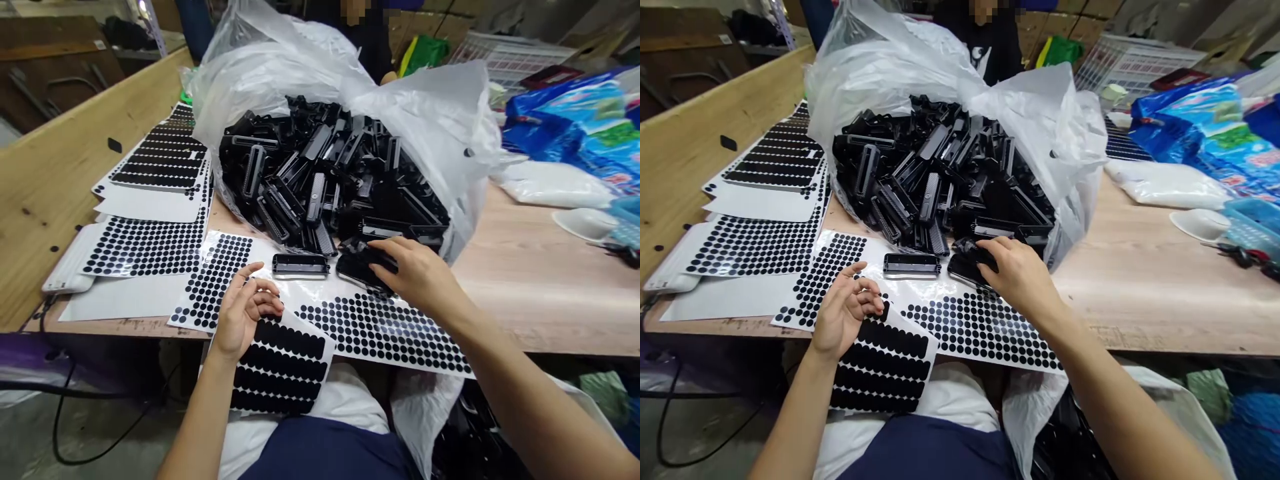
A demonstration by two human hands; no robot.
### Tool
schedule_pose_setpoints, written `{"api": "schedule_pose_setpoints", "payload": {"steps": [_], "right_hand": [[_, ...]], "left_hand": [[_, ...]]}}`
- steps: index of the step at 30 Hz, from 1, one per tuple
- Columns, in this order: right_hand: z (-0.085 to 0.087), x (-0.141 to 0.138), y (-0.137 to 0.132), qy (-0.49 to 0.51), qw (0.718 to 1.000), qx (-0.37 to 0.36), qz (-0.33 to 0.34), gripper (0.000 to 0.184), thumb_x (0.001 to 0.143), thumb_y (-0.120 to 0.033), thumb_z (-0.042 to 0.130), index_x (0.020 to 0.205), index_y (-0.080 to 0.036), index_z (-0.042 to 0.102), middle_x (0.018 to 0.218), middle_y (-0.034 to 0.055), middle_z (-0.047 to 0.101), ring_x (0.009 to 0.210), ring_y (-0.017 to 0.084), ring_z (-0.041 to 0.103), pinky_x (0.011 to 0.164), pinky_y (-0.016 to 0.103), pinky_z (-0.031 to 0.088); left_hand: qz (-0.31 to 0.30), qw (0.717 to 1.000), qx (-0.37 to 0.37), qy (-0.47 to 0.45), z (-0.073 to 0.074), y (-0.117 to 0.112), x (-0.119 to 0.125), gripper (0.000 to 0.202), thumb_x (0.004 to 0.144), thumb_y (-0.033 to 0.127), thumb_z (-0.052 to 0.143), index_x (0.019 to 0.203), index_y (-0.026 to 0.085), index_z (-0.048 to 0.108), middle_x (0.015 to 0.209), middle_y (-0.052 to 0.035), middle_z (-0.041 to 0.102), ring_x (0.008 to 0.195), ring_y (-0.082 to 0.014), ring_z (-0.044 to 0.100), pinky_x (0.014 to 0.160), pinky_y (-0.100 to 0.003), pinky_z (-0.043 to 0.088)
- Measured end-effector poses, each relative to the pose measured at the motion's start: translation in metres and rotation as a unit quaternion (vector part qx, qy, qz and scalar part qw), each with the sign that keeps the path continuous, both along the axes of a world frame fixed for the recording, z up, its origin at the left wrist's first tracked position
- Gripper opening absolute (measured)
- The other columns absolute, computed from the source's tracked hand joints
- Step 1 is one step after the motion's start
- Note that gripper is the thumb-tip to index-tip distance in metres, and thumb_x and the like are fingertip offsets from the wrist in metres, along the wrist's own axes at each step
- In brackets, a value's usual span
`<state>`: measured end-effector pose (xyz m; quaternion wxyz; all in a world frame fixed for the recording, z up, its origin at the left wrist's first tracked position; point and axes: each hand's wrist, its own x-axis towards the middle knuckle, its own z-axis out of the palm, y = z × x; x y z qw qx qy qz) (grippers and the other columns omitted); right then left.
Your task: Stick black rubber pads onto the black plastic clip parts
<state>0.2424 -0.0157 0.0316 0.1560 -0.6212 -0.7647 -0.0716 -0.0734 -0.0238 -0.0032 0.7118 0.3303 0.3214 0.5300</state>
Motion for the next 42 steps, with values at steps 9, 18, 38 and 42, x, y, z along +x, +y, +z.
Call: {"api": "schedule_pose_setpoints", "payload": {"steps": [9, 18, 38, 42], "right_hand": [[0.018, -0.145, -0.011, 0.298, 0.937, -0.004, 0.181, 0.03, 0.093, -0.024, 0.07, 0.123, -0.02, 0.07, 0.115, 0.0108, 0.077, 0.099, 0.025, 0.075, 0.085, 0.039, 0.063], [0.012, -0.137, 0.016, 0.369, 0.898, -0.207, 0.121, 0.019, 0.093, -0.035, 0.068, 0.097, -0.02, 0.079, 0.086, 0.0062, 0.08, 0.075, 0.023, 0.076, 0.064, 0.033, 0.058], [0.017, -0.137, 0.027, 0.512, 0.763, -0.39, 0.064, 0.035, 0.073, -0.053, 0.082, 0.075, -0.02, 0.07, 0.078, 0.0043, 0.07, 0.068, 0.017, 0.062, 0.059, 0.029, 0.05], [0.026, -0.152, 0.023, 0.58, 0.685, -0.439, 0.038, 0.04, 0.064, -0.051, 0.09, 0.069, -0.017, 0.069, 0.066, 0.0004, 0.061, 0.057, 0.009, 0.047, 0.049, 0.022, 0.034]], "left_hand": [[-0.038, 0.997, 0.058, 0.014, -0.015, -0.004, 0.007, 0.046, 0.089, 0.051, 0.076, 0.12, 0.017, 0.073, 0.12, -0.0128, 0.074, 0.11, -0.0263, 0.072, 0.087, -0.032, 0.061], [0.053, 0.977, -0.115, -0.172, -0.002, 0.001, -0.004, 0.046, 0.106, 0.047, 0.043, 0.135, 0.016, 0.061, 0.087, -0.0076, 0.071, 0.057, -0.0118, 0.06, 0.039, -0.018, 0.036], [-0.034, 0.997, 0.023, -0.07, -0.012, -0.006, 0.003, 0.043, 0.097, 0.057, 0.051, 0.095, 0.015, 0.056, 0.097, -0.0132, 0.077, 0.041, -0.0145, 0.064, 0.033, -0.021, 0.031], [-0.025, 0.998, 0.008, -0.049, -0.015, -0.006, 0.003, 0.044, 0.098, 0.058, 0.05, 0.096, 0.014, 0.056, 0.078, -0.0102, 0.076, 0.035, -0.014, 0.058, 0.031, -0.022, 0.031]]}}
